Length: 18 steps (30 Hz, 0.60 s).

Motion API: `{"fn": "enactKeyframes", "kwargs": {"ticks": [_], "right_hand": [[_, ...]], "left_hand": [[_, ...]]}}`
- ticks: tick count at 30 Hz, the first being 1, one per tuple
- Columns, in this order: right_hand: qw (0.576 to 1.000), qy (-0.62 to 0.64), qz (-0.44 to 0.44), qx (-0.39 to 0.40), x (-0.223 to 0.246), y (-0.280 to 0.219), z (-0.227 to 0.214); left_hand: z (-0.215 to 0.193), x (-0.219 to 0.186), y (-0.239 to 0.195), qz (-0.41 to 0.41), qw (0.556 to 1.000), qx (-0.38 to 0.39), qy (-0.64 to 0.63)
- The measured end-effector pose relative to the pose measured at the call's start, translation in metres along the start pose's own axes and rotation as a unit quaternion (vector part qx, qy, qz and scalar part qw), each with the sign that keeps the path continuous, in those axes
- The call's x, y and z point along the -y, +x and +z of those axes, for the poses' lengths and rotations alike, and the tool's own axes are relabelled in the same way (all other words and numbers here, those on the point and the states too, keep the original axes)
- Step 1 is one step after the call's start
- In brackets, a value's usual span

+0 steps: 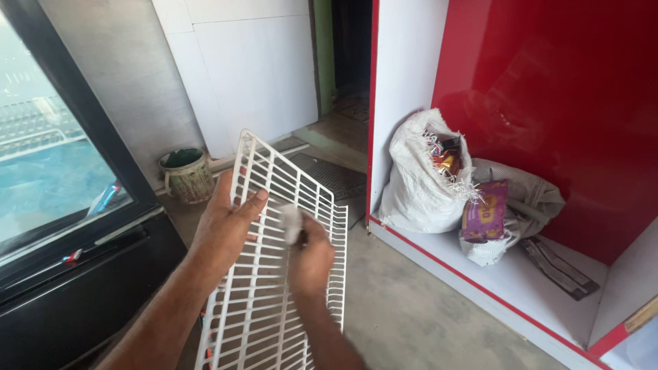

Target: The person cleans the interior of a commercial glass-door refrigerator using a cloth. They wipe the bottom wire shelf and the interior walls, then remove a middle wire shelf to wipe it thoroughly before placing it back inside.

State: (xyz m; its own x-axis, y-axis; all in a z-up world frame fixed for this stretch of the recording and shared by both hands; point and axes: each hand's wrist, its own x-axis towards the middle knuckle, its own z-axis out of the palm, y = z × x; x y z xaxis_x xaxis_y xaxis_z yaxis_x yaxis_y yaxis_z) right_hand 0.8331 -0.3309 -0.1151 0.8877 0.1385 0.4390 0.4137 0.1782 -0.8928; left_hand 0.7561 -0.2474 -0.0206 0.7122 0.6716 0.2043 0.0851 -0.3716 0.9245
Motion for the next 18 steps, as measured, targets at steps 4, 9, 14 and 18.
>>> {"fn": "enactKeyframes", "kwargs": {"ticks": [4, 9, 14, 18], "right_hand": [[0.979, -0.157, 0.125, 0.044, -0.001, 0.011, -0.004], [0.987, -0.094, -0.128, -0.014, 0.026, 0.001, 0.003], [0.987, -0.124, -0.098, -0.021, 0.063, 0.012, -0.026], [0.976, -0.146, -0.094, -0.129, 0.086, 0.040, -0.082]], "left_hand": [[0.005, -0.006, -0.005, 0.001, 1.000, 0.000, -0.002], [0.017, -0.010, -0.005, -0.007, 0.998, -0.015, 0.055], [0.042, -0.040, -0.016, 0.054, 0.998, 0.024, 0.035], [0.094, -0.092, -0.022, 0.133, 0.982, 0.128, 0.045]]}}
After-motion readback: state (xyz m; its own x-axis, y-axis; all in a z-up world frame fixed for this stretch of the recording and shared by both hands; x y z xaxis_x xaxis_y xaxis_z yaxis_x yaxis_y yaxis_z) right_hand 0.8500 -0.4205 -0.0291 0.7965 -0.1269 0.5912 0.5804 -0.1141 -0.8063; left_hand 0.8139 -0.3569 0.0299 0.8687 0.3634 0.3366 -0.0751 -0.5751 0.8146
